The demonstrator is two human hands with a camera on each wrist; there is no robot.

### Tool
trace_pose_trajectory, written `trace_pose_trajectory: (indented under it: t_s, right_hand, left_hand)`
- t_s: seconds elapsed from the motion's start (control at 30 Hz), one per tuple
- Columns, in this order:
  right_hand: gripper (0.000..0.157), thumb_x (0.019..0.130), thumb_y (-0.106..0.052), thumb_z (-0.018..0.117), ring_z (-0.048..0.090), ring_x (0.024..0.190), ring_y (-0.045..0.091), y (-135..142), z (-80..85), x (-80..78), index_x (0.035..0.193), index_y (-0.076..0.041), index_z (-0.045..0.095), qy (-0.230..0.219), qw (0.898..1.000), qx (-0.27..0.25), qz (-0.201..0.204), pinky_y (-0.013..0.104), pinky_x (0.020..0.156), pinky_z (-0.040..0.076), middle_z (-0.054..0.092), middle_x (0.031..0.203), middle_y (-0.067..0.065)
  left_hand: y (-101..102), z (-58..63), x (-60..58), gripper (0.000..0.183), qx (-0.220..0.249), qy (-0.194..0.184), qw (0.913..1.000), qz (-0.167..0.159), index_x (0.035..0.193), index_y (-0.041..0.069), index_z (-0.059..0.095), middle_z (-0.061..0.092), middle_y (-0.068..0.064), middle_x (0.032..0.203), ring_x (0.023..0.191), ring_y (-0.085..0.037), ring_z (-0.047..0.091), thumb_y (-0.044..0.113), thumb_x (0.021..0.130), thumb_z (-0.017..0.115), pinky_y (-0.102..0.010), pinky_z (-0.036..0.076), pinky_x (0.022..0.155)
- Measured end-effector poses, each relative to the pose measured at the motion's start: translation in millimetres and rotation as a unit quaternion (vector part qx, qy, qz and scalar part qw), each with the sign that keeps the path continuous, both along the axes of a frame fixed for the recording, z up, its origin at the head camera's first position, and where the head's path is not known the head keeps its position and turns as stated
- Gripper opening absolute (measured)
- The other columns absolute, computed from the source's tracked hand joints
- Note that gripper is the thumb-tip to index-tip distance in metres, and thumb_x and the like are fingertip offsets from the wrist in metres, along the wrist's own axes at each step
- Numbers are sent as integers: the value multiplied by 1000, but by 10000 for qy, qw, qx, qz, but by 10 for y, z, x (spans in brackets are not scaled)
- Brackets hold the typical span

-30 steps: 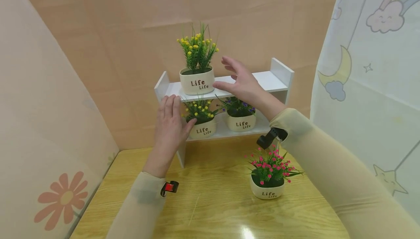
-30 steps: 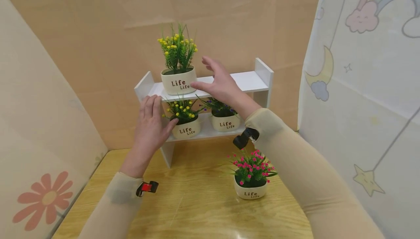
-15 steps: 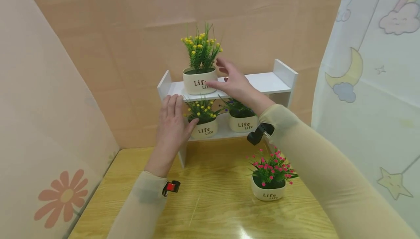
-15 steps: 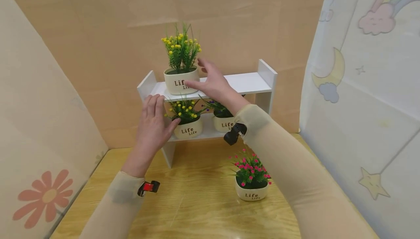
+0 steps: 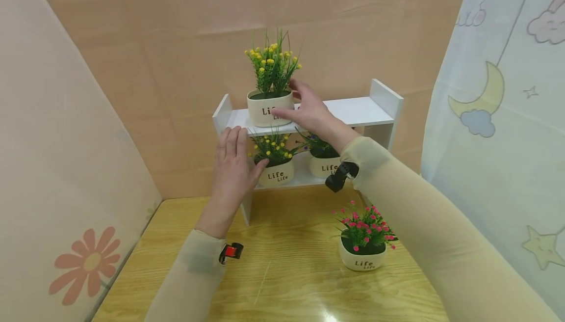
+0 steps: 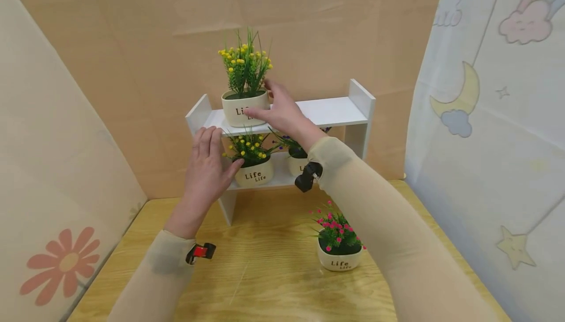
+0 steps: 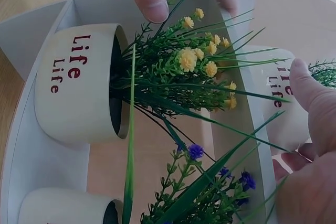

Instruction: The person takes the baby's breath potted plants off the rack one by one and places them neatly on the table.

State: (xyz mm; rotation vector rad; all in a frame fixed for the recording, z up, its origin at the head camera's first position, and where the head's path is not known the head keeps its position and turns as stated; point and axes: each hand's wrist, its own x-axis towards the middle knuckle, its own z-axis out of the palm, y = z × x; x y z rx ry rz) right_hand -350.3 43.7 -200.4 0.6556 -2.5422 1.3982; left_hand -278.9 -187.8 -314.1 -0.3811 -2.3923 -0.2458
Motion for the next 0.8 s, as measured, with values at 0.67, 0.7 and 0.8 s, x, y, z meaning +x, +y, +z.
trace_pose_trajectory:
  t_s: [0.67,0.7,0.8]
  right_hand:
    - [108,97,-50,85,40,158,30,-131,-4,-64,177,-17,22,-209,9998,-37,24,48,127,40,37,176,9]
    - [108,97,-51,85,40,158,30,-134,-3,-65,177,-17,21,-224,9997,-34,3,48,127,40,36,176,9]
    - [110,96,-53,85,39,159,29,-144,2,-65,177,-17,20,-255,9997,-36,-43,47,127,39,34,178,9]
  left_hand:
    - [-30,14,8,101,31,-221,9997,117,166,1,24,29,-20,169,164,-39,16,43,98,86,-45,7,138]
    - [-31,14,8,101,38,-232,9996,122,166,1,24,28,-20,170,165,-39,15,44,98,85,-45,7,138]
    - [-39,16,2,101,39,-228,9996,131,167,1,24,28,-20,170,165,-39,15,44,98,85,-45,7,138]
